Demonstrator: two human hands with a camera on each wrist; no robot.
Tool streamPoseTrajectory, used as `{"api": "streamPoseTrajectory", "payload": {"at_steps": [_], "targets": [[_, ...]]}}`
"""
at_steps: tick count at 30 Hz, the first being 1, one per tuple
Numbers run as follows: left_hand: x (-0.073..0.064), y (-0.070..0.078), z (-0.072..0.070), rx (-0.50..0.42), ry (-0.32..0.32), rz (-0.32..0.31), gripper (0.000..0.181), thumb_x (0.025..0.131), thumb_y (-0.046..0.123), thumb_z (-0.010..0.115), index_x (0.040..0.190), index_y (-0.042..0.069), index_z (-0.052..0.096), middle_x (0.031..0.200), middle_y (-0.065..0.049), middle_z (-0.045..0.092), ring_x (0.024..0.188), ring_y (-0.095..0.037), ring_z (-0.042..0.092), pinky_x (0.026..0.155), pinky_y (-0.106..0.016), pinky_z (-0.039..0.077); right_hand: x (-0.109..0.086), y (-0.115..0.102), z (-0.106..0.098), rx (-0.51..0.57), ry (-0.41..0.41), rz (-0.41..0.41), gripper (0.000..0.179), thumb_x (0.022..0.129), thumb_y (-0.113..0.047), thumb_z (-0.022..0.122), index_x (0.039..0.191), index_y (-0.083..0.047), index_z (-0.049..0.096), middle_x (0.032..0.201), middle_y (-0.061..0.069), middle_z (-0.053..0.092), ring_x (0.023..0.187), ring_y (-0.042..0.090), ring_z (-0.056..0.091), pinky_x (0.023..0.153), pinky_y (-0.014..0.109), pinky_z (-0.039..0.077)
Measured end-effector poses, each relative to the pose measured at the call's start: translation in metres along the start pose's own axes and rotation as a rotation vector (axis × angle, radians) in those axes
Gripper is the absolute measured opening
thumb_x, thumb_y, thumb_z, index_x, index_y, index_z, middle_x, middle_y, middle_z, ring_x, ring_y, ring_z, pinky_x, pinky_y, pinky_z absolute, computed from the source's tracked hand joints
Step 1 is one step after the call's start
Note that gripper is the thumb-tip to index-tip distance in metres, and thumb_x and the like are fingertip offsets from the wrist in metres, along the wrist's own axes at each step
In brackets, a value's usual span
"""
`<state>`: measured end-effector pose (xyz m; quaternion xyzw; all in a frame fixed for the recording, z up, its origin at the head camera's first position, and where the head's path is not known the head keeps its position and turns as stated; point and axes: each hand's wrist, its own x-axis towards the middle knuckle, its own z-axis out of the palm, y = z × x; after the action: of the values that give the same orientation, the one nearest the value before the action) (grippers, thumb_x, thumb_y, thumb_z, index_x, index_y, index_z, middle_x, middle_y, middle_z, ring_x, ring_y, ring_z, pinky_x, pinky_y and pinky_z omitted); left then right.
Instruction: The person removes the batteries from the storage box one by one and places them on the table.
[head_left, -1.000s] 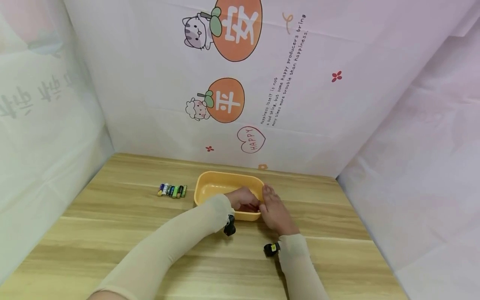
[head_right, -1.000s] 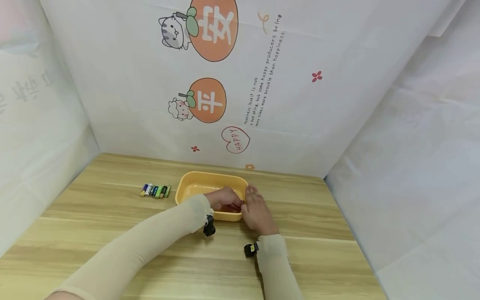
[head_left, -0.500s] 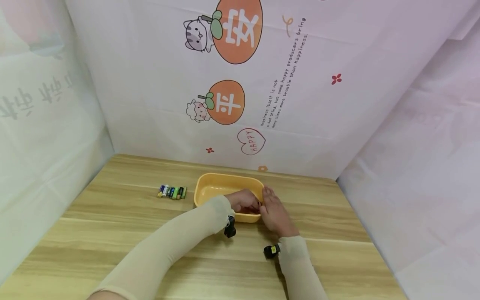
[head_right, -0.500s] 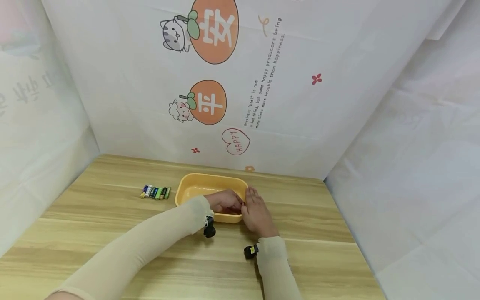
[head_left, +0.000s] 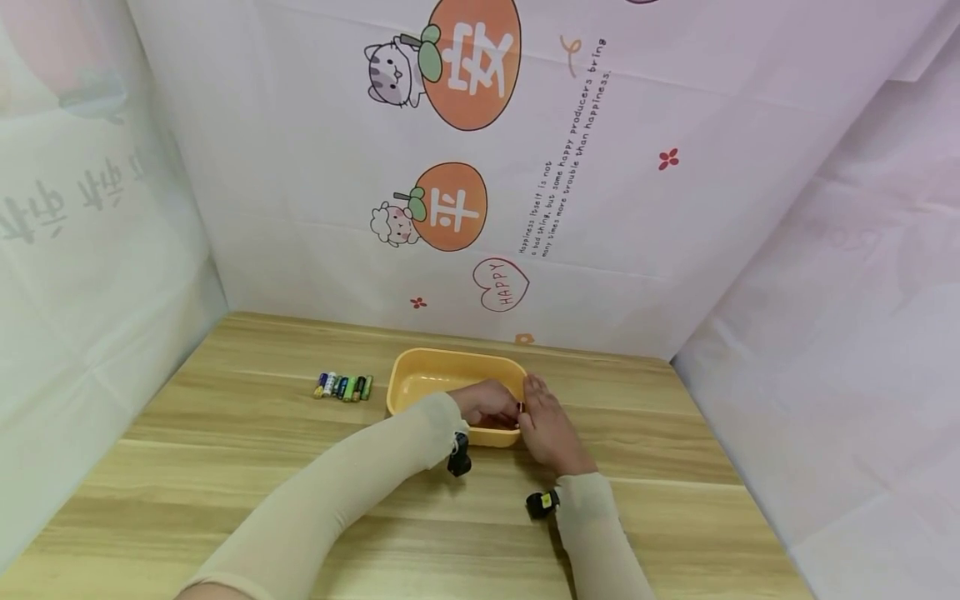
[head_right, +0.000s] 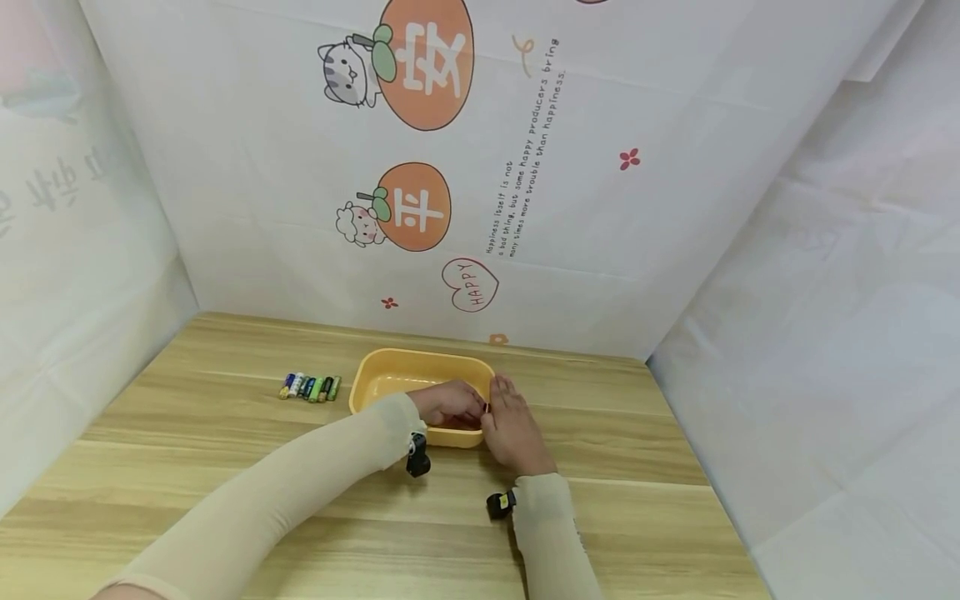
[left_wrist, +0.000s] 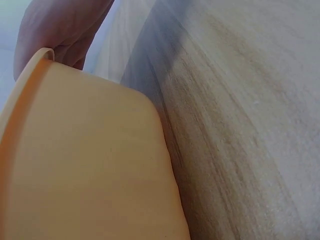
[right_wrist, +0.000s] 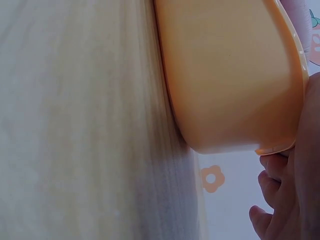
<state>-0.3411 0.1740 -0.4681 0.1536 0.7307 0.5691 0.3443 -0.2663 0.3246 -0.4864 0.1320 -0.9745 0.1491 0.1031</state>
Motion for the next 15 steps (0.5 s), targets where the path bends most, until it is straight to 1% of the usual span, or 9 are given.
{"api": "streamPoseTrajectory", "payload": {"at_steps": [3,9,12,15], "targets": [[0.000,0.000,-0.001,-0.016,-0.015,-0.002,0.010,0.083,-0.003,0.062,0.082,-0.002,0.071,0.078,-0.008,0.070,0.068,-0.016,0.064,0.064,-0.027,0.056,0.000,-0.001,0.000,-0.002,0.004,-0.001,0.057,0.101,-0.018,0.033,0.152,0.004,0.019,0.157,0.020,0.023,0.145,0.031,0.014,0.117,0.047,0.019],[-0.003,0.002,-0.005,-0.113,-0.059,-0.027,0.010,0.087,-0.004,0.061,0.083,-0.004,0.069,0.076,-0.008,0.068,0.069,-0.016,0.065,0.068,-0.028,0.058,-0.001,-0.001,-0.001,-0.009,0.006,-0.004,0.058,0.100,-0.018,0.034,0.152,0.005,0.020,0.157,0.020,0.022,0.145,0.032,0.015,0.116,0.048,0.019],[-0.006,0.003,-0.009,-0.145,-0.082,-0.025,0.009,0.087,-0.005,0.060,0.090,-0.009,0.067,0.078,-0.010,0.068,0.070,-0.017,0.064,0.069,-0.029,0.058,-0.002,-0.002,-0.001,-0.015,0.001,-0.001,0.058,0.101,-0.016,0.036,0.152,0.005,0.019,0.157,0.020,0.021,0.145,0.031,0.014,0.117,0.048,0.018],[-0.007,0.003,-0.016,-0.147,-0.101,-0.015,0.017,0.090,-0.003,0.058,0.102,-0.014,0.063,0.089,-0.016,0.069,0.072,-0.018,0.065,0.070,-0.029,0.058,-0.002,-0.002,-0.001,-0.020,-0.001,0.004,0.058,0.101,-0.014,0.039,0.152,0.005,0.018,0.158,0.019,0.021,0.146,0.031,0.013,0.117,0.048,0.017]]}}
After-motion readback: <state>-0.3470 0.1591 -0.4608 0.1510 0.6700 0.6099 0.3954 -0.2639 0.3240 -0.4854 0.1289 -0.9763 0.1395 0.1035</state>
